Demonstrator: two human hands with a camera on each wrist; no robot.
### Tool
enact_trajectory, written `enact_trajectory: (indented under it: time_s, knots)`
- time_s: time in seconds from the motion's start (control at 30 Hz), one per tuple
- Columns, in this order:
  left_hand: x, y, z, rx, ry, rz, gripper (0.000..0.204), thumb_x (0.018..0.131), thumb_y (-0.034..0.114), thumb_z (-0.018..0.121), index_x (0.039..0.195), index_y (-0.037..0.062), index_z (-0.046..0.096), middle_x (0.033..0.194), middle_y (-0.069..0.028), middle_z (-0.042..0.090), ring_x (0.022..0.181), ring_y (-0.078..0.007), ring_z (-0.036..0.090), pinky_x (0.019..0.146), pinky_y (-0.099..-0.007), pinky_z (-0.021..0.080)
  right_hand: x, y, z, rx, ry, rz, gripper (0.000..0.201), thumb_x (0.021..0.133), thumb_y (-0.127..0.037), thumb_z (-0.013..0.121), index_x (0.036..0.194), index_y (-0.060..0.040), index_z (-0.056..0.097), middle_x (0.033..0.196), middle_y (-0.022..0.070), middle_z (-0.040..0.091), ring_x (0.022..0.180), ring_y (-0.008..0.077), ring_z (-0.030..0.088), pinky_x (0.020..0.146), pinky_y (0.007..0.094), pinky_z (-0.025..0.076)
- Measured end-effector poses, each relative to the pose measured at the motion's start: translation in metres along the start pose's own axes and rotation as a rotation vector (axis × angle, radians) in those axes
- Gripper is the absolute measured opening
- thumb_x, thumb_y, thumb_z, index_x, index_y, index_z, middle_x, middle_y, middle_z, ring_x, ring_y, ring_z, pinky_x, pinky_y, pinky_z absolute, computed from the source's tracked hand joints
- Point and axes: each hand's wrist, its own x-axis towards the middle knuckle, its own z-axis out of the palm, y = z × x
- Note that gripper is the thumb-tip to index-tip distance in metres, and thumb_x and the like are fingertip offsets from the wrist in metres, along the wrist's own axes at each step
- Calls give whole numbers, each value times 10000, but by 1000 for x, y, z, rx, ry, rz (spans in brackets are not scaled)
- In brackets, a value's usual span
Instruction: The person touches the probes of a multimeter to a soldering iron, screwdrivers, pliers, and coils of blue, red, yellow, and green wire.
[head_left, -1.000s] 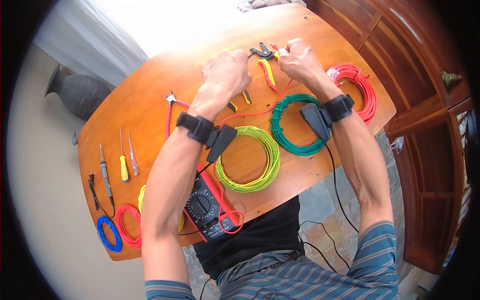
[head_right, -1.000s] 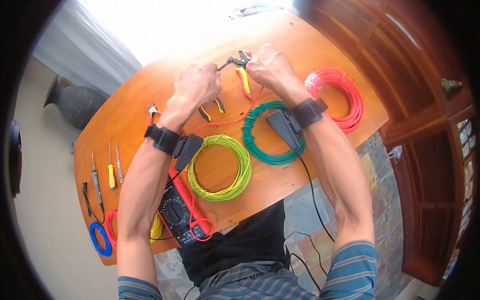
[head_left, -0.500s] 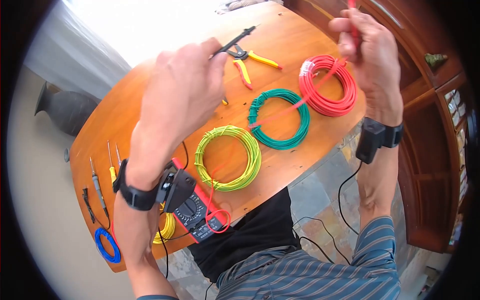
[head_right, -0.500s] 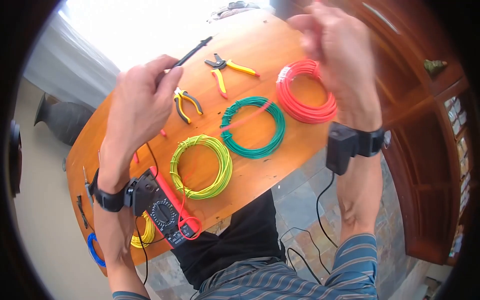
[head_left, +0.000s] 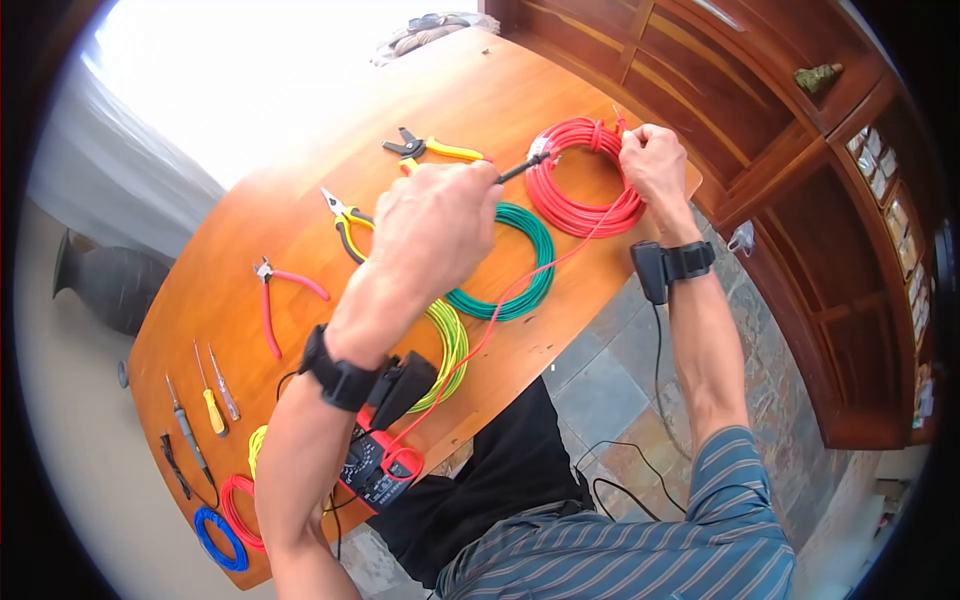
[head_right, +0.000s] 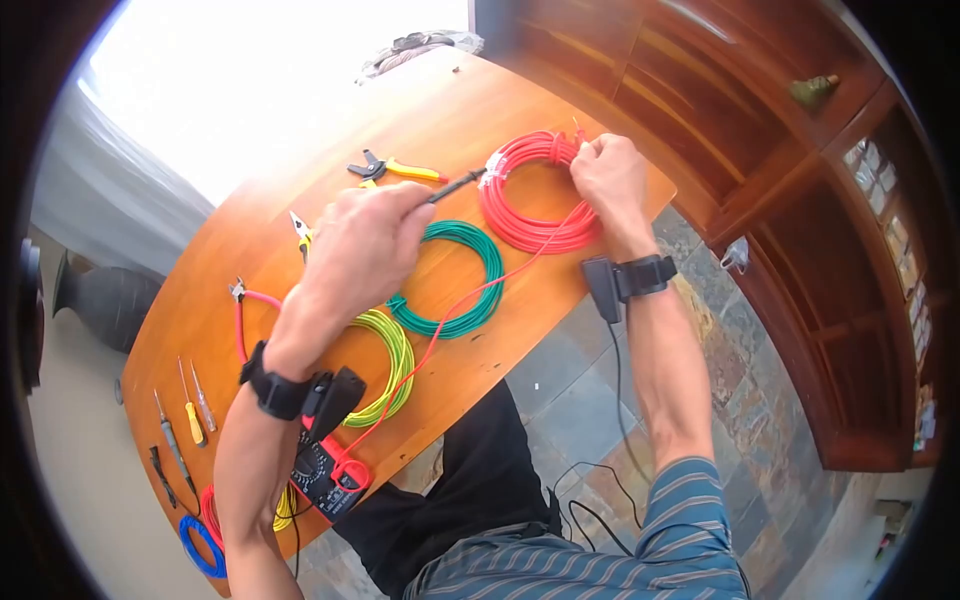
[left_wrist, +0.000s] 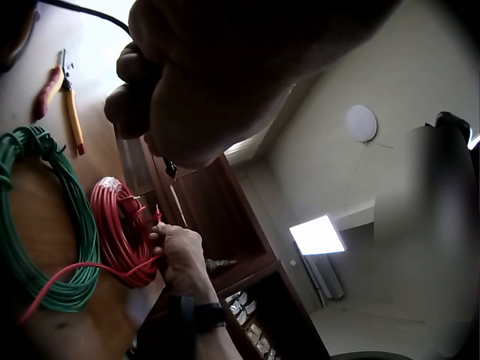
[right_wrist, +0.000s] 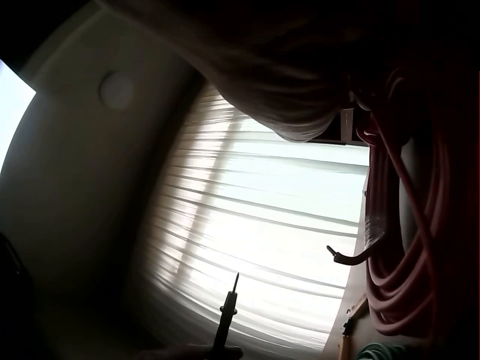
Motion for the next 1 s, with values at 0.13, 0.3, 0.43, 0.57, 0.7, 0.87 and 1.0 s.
enact_trajectory:
  time_s: [0.13, 0.3, 0.43, 0.57, 0.7, 0.87, 1.0]
  knots:
    - [16, 11, 29, 43, -139, -37, 209, 1004, 182, 624, 1054, 22, 748, 887, -209, 735, 857, -431, 714, 771, -544, 550, -7, -3, -5, -7, 32, 7, 275, 899, -193, 664, 731, 18, 722, 651, 201, 689, 638, 281, 711, 648, 416, 545]
    - [25, 2, 51, 100, -171, -61, 206, 1009, 183, 611, 1055, 36, 749, 908, -194, 739, 882, -422, 713, 766, -554, 545, -12, -1, -8, 14, 27, 1, 254, 898, -201, 668, 789, 18, 734, 721, 179, 730, 707, 266, 726, 696, 400, 548]
    - [21, 1, 54, 123, -141, -83, 202, 1014, 185, 605, 1028, 36, 740, 909, -187, 738, 894, -417, 712, 764, -551, 547, -17, 2, -9, 26, 28, 33, 243, 900, -205, 670, 835, 17, 743, 763, 177, 745, 739, 268, 731, 725, 395, 551]
    - [19, 4, 49, 85, -90, -82, 198, 1018, 192, 606, 987, 31, 716, 907, -178, 734, 888, -418, 709, 764, -548, 550, -19, 8, -7, 79, 33, 7, 249, 900, -212, 670, 855, 20, 749, 773, 186, 748, 738, 286, 733, 727, 394, 558]
    - [19, -1, 48, 113, -127, -87, 194, 1015, 194, 613, 975, 31, 709, 900, -174, 729, 879, -416, 708, 761, -544, 551, -20, 4, -8, 39, 28, -1, 253, 895, -219, 674, 858, 20, 749, 773, 194, 745, 738, 292, 735, 723, 399, 559]
    - [15, -2, 48, 63, -79, -40, 193, 1009, 194, 619, 971, 33, 718, 900, -175, 733, 870, -412, 710, 755, -538, 553, -18, 9, -5, 37, 47, 3, 259, 888, -226, 675, 849, 21, 743, 775, 197, 745, 738, 297, 734, 724, 403, 559]
    - [16, -3, 47, 164, -131, -84, 203, 999, 213, 634, 977, 33, 725, 894, -190, 735, 852, -418, 711, 743, -542, 548, -20, 6, -7, 68, 43, 11, 246, 900, -215, 675, 844, 18, 732, 753, 162, 732, 704, 261, 706, 709, 388, 550]
